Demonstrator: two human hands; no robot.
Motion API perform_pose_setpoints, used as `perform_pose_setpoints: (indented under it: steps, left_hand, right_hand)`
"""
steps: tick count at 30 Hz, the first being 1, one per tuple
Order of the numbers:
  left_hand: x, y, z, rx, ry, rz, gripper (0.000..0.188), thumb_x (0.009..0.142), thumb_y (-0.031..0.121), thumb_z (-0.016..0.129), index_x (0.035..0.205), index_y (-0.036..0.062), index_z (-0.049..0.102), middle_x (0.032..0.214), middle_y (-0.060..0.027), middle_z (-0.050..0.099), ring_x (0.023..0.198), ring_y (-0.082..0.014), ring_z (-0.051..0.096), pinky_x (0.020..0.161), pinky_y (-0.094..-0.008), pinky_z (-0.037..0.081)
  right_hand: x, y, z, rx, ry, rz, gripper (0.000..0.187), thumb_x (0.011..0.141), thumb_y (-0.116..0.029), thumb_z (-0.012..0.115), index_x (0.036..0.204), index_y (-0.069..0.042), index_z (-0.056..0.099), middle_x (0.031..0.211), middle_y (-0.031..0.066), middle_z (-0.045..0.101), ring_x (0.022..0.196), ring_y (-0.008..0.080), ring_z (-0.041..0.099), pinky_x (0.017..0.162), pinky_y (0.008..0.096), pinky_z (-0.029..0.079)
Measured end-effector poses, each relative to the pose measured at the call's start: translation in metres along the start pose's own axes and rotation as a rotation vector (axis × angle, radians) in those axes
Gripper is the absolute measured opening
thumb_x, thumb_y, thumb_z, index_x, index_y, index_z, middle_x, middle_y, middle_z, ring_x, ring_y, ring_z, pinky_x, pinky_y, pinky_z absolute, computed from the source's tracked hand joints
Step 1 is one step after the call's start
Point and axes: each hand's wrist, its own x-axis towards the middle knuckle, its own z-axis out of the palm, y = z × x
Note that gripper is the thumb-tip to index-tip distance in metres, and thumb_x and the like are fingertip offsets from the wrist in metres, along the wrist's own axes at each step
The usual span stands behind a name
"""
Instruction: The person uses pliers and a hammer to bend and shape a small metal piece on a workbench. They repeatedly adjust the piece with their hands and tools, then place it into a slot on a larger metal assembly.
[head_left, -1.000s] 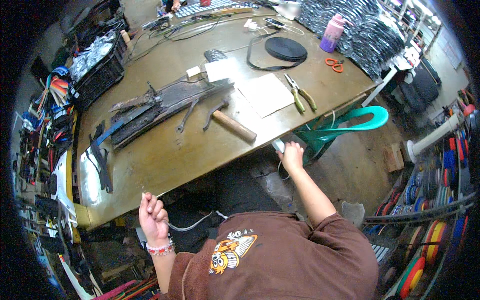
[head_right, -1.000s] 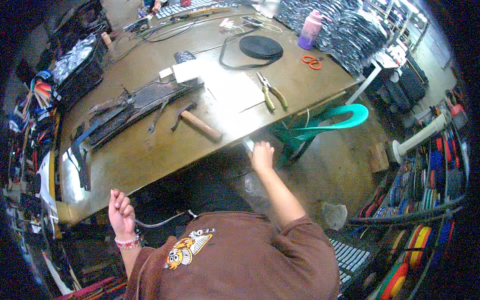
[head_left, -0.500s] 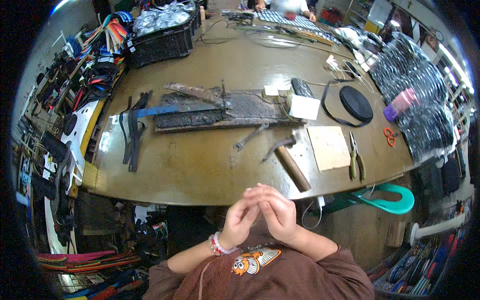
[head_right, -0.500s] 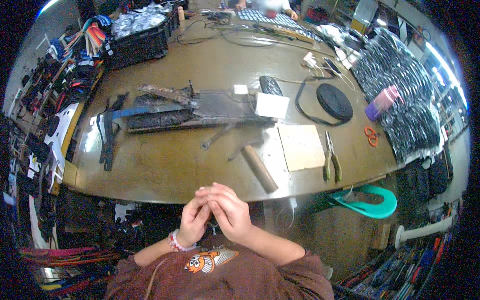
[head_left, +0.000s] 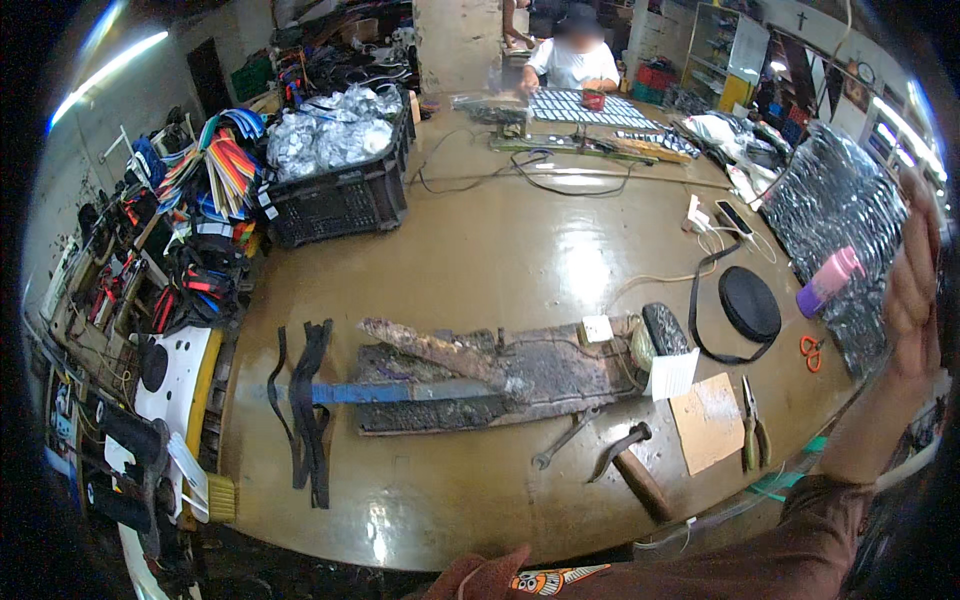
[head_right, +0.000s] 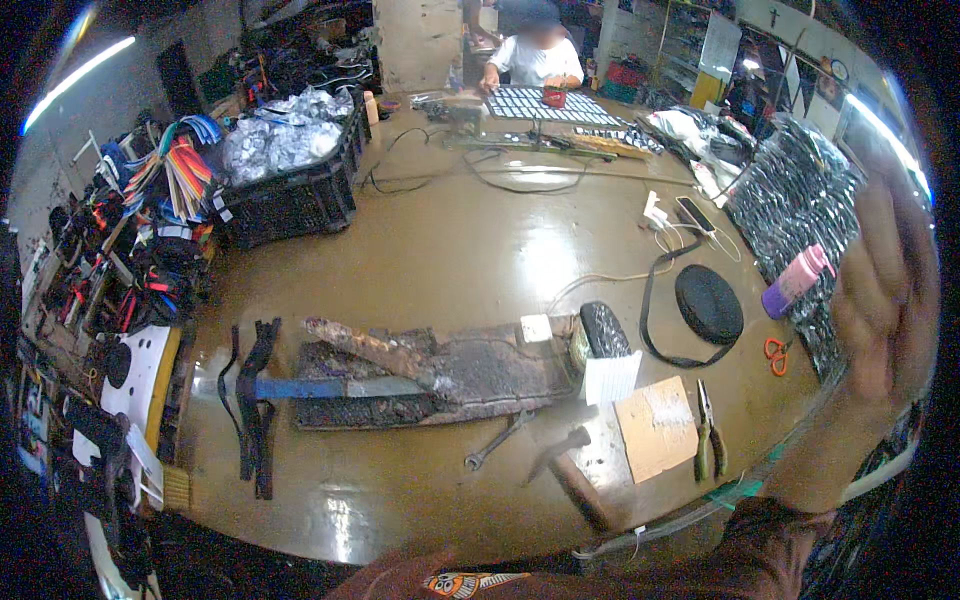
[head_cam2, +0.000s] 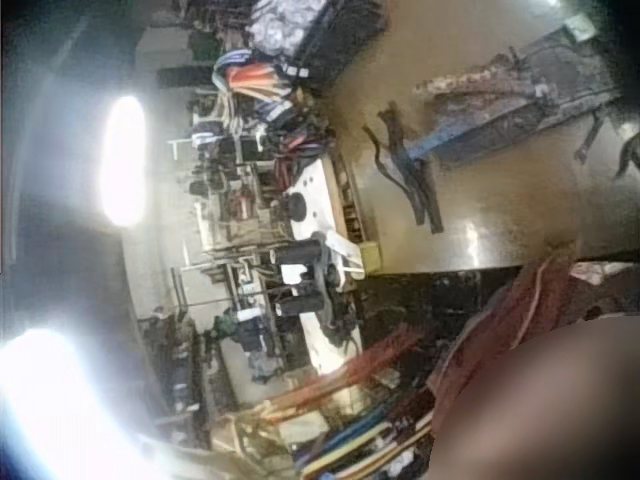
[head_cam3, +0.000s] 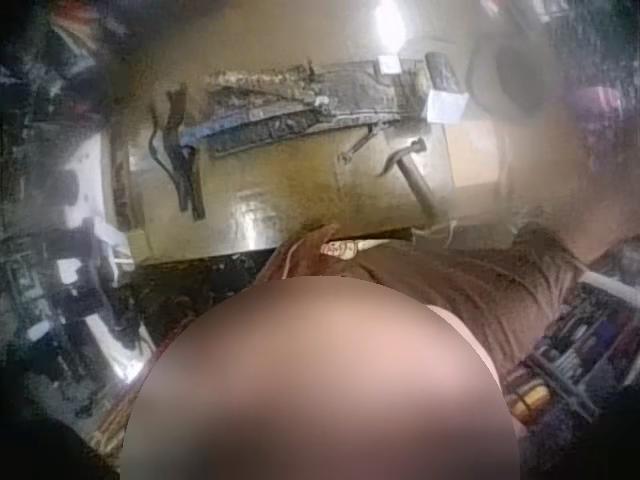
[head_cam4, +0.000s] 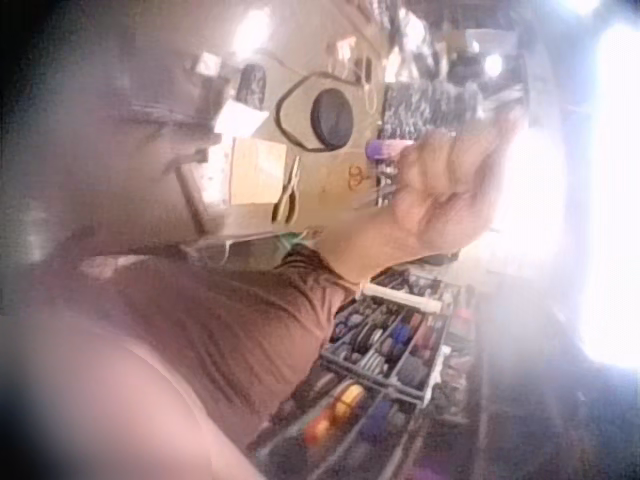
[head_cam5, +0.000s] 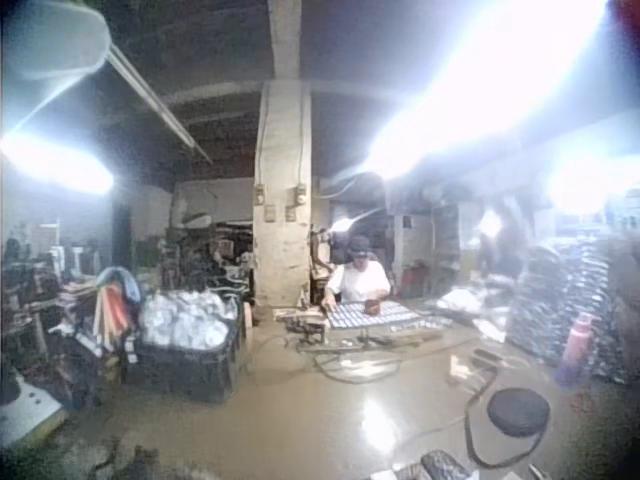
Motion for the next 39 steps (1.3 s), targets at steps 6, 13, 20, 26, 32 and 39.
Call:
perform_pose_setpoints:
  steps: [6, 13, 20, 26, 32, 39]
  left_hand:
    - [-0.001, 0.002, -0.041, 0.068, 0.016, 0.008, 0.029, 0.086, 0.022, 0.051, 0.106, 0.0038, 0.061, 0.096, -0.0166, 0.065, 0.088, -0.0284, 0.063, 0.08, -0.0403, 0.048]
    - [-0.004, -0.033, -0.032, 0.196, 0.087, 0.044, 0.03, 0.086, 0.022, 0.05, 0.107, 0.0041, 0.061, 0.096, -0.0161, 0.065, 0.088, -0.0271, 0.063, 0.08, -0.0396, 0.048]
    - [-0.028, -0.035, -0.059, 0.373, 0.01, 0.089, 0.031, 0.086, 0.023, 0.05, 0.108, 0.0045, 0.06, 0.097, -0.0157, 0.065, 0.088, -0.0258, 0.063, 0.079, -0.0389, 0.049]
    - [-0.082, 0.055, -0.183, 0.558, -0.786, 0.324, 0.032, 0.086, 0.023, 0.049, 0.109, 0.0048, 0.06, 0.097, -0.0153, 0.065, 0.088, -0.0247, 0.064, 0.079, -0.0384, 0.049]
    - [-0.012, 0.175, -0.337, 0.298, 0.752, 0.936, 0.017, 0.086, 0.015, 0.055, 0.095, 0.0066, 0.065, 0.086, -0.0103, 0.061, 0.077, -0.0259, 0.059, 0.07, -0.0347, 0.048]
    - [0.113, 0.202, -0.347, 0.233, 0.747, 0.842, 0.014, 0.08, 0.015, 0.064, 0.092, 0.0069, 0.066, 0.085, -0.0085, 0.06, 0.074, -0.0219, 0.059, 0.067, -0.0314, 0.048]
  right_hand:
    - [0.108, -0.03, 0.07, -0.664, -0.439, -0.053, 0.028, 0.09, -0.018, 0.051, 0.113, -0.002, 0.052, 0.085, 0.0014, 0.06, 0.057, 0.0033, 0.045, 0.046, 0.0197, 0.038]
    - [0.027, 0.097, 0.094, -1.257, -0.31, -0.769, 0.013, 0.085, -0.013, 0.055, 0.087, -0.001, 0.049, 0.073, 0.0131, 0.057, 0.068, 0.0254, 0.059, 0.061, 0.032, 0.045]
    - [-0.027, 0.157, 0.106, -1.073, -0.309, -0.793, 0.011, 0.085, -0.013, 0.057, 0.084, -0.004, 0.051, 0.077, 0.0117, 0.061, 0.073, 0.0286, 0.062, 0.06, 0.037, 0.048]
    - [-0.046, 0.204, 0.109, -1.01, -0.35, -0.774, 0.007, 0.082, -0.012, 0.054, 0.083, -0.008, 0.047, 0.073, 0.0097, 0.057, 0.067, 0.0298, 0.059, 0.055, 0.0384, 0.047]
    - [-0.066, 0.256, 0.121, -1.09, -0.513, -0.609, 0.006, 0.079, -0.009, 0.049, 0.083, -0.008, 0.044, 0.072, 0.0095, 0.057, 0.067, 0.0304, 0.06, 0.054, 0.041, 0.046]
    - [-0.073, 0.31, 0.125, -1.144, -0.472, -0.438, 0.007, 0.082, -0.012, 0.051, 0.081, -0.008, 0.046, 0.067, 0.0104, 0.058, 0.061, 0.0303, 0.059, 0.051, 0.041, 0.045]
